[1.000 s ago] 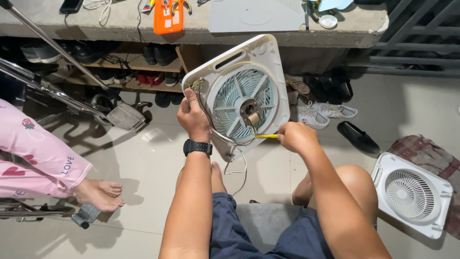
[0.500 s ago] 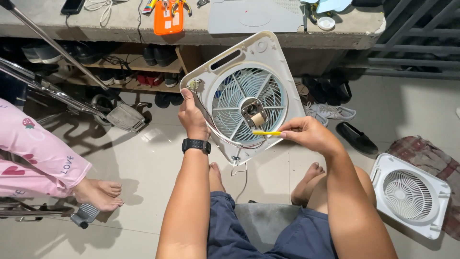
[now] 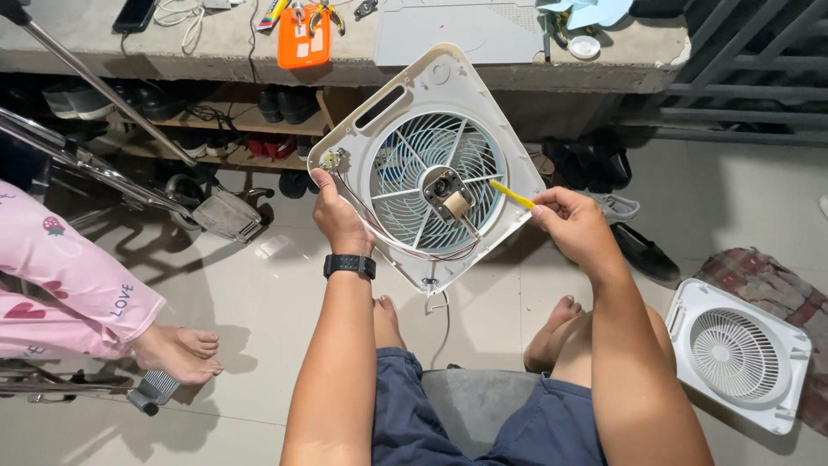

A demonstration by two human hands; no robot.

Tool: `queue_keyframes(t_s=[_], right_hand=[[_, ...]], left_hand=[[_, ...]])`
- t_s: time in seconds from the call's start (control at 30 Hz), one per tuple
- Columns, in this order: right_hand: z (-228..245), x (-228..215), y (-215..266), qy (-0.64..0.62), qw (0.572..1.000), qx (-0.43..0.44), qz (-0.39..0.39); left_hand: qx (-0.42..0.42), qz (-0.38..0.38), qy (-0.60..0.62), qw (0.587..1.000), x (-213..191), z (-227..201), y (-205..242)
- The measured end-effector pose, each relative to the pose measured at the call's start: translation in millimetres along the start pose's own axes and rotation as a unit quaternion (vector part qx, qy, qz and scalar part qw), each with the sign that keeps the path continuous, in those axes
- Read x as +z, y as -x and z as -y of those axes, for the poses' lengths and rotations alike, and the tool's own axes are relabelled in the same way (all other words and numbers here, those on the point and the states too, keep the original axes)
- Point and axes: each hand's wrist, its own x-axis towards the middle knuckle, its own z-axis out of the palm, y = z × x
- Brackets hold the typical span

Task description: Testing the electrical components of a disassembled fan using a digital multimeter in a workshop.

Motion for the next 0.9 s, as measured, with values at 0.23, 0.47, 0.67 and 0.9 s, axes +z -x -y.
queue_keyframes(t_s=[0.23, 0.47, 0.67, 0.9], right_hand=[[-1.9, 18.8, -3.4, -0.024, 0.996, -0.084, -0.028], [18.9, 18.1, 7.0, -0.086, 0.993, -0.074, 0.011], [13.0, 1.2, 6.5, -0.324, 0.936, -0.073, -0.120], [23.5, -42.0, 35.4, -0.287, 0.929, -0.032, -0.230]], left_hand=[[0.021, 0.010, 0.016, 1.000, -7.8, 48.9, -40.0], [0.074, 0.035, -0.021, 0.996, -2.1, 26.7, -13.6], [0.004, 0.061, 0.008, 0.998, 1.2, 8.3, 6.3], [-0.249, 0.096, 0.029, 0.963, 4.9, -31.1, 30.8]])
